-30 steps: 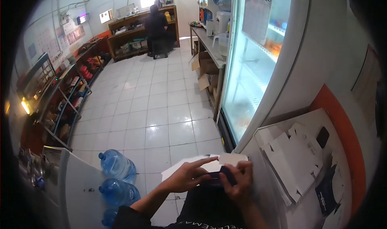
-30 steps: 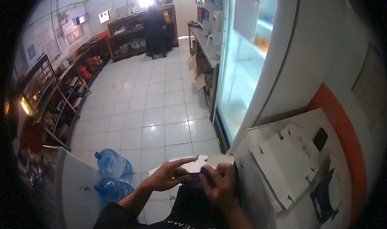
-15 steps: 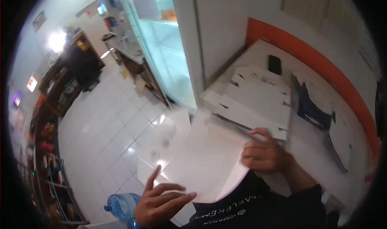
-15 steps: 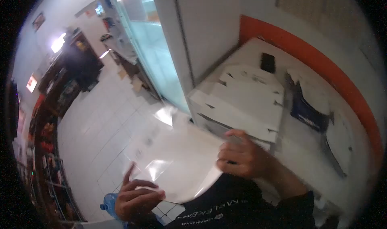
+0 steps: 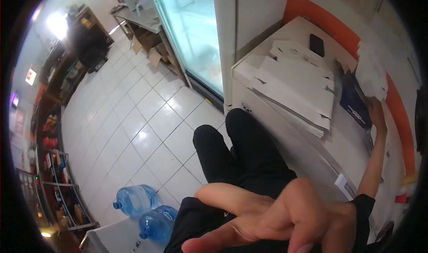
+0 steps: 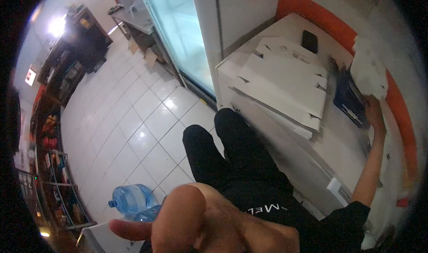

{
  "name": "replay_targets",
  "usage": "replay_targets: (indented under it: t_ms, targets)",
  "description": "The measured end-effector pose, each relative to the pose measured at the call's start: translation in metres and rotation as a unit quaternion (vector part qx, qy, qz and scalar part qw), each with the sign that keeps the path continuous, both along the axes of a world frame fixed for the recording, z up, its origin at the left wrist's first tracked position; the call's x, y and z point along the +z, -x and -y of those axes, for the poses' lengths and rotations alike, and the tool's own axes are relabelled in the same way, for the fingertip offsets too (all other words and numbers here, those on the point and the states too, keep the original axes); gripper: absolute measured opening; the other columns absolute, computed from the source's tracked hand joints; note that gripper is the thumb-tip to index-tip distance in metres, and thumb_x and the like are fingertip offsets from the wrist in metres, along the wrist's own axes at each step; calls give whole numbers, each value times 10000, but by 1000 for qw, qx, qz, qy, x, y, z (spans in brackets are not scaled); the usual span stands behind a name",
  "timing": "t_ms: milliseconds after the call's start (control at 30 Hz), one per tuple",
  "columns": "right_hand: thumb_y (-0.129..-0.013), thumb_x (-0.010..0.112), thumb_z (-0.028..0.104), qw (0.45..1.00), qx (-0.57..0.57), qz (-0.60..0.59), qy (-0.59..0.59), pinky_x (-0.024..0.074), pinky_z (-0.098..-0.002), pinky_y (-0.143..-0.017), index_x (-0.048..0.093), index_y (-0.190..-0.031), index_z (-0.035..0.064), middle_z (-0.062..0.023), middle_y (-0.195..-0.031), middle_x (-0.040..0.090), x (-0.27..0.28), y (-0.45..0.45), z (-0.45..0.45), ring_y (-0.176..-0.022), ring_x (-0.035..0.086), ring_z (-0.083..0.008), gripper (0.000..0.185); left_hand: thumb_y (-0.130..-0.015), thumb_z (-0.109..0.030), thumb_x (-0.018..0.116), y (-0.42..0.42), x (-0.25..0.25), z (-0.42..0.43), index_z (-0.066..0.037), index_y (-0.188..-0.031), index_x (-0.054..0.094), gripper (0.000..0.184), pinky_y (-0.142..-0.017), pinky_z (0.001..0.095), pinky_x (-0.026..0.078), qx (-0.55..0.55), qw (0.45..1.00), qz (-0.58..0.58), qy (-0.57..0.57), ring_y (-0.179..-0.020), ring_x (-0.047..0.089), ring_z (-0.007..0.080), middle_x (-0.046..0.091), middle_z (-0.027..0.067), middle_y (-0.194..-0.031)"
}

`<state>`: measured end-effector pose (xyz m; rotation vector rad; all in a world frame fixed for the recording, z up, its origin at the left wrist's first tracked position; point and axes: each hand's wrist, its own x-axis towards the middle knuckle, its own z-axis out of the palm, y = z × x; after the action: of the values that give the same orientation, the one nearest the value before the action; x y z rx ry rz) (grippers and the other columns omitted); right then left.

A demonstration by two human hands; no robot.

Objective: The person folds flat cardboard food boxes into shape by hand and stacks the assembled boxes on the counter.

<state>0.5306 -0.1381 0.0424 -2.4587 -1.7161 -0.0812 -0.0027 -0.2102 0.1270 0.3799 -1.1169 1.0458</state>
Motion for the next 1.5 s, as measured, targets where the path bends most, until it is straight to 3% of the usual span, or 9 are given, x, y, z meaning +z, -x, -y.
replay_targets:
  t_ms: [300,500,600,667,800,933,1200,1333,1500]
  targets:
    - [-1019,511,113,999,14,1,-45,264,-458,-1253,561,-1417,16,-212,-1349,612,-59,-76,25,-1259,574,-363,414,-991,-642,526,-16,-5,-3,-81,-1231,578,613,-939,506,470,-21,997,-37,-59,-1041,625,342,636,204,-1158]
    - [-1134,265,163,941,91,279,168,150,-562,-1287,362,-1588,127,-187,-1405,580,-38,-54,24,-1333,538,-314,466,-1000,-611,537,-22,-17,-14,-66,-1223,590,591,-931,501,465,7,990,-86,-115,-1049,612,348,631,189,-1178]
    - [-1132,309,287,993,60,60,79,214,-470,-1270,389,-1560,63,-204,-1460,550,-4,19,-12,-1357,511,-354,489,-1005,-595,542,-25,-33,-46,-59,-1219,596,580,-927,499,463,150,950,-199,-188,-1053,606,351,629,182,-1188]
    - [-1094,417,395,998,41,-47,-26,305,-414,-1220,416,-1520,-20,-260,-1462,541,-31,44,-42,-1333,517,-408,595,-1008,-584,546,-34,-46,-80,-54,-1217,600,573,-925,497,461,333,835,-346,-268,-1056,601,353,627,178,-1195]
    - [-1020,511,605,999,11,3,37,434,-491,-1128,410,-1515,-35,-286,-1439,541,-14,93,-53,-1311,556,-402,816,-962,-477,683,-74,-97,-134,-52,-1335,584,574,-1152,540,381,615,367,-567,-408,-1350,507,361,584,188,-1364]
    - [-966,637,521,995,49,4,-88,521,-543,-875,618,-1204,-71,-301,-982,683,-17,104,-44,-966,670,-464,639,-957,-436,701,-81,-144,-179,-91,-1366,618,541,-1194,526,369,568,209,-607,-515,-1454,437,372,522,171,-1525]
    - [-985,687,283,892,155,-34,-424,557,-470,-773,690,-1041,-15,-196,-836,713,-4,160,-23,-806,703,-384,303,-1002,-241,616,-82,-125,-238,-78,-1157,733,254,-975,451,530,495,318,-561,-582,-1132,670,344,726,146,-1181]
    - [-991,676,201,904,201,-288,-245,577,-372,-777,703,-977,-15,-168,-970,734,5,236,33,-871,721,-231,218,-966,-112,619,-77,-85,-226,-83,-1165,729,229,-846,461,552,555,360,-650,-374,-984,716,377,752,174,-1032]
    - [-928,765,382,743,292,-537,-272,415,-488,-1138,199,-1573,16,-252,-1544,373,-18,320,9,-1431,423,-351,933,-911,56,646,-56,-60,-187,-80,-1278,713,396,-947,401,577,784,338,-457,-249,-1252,658,342,732,137,-1243]
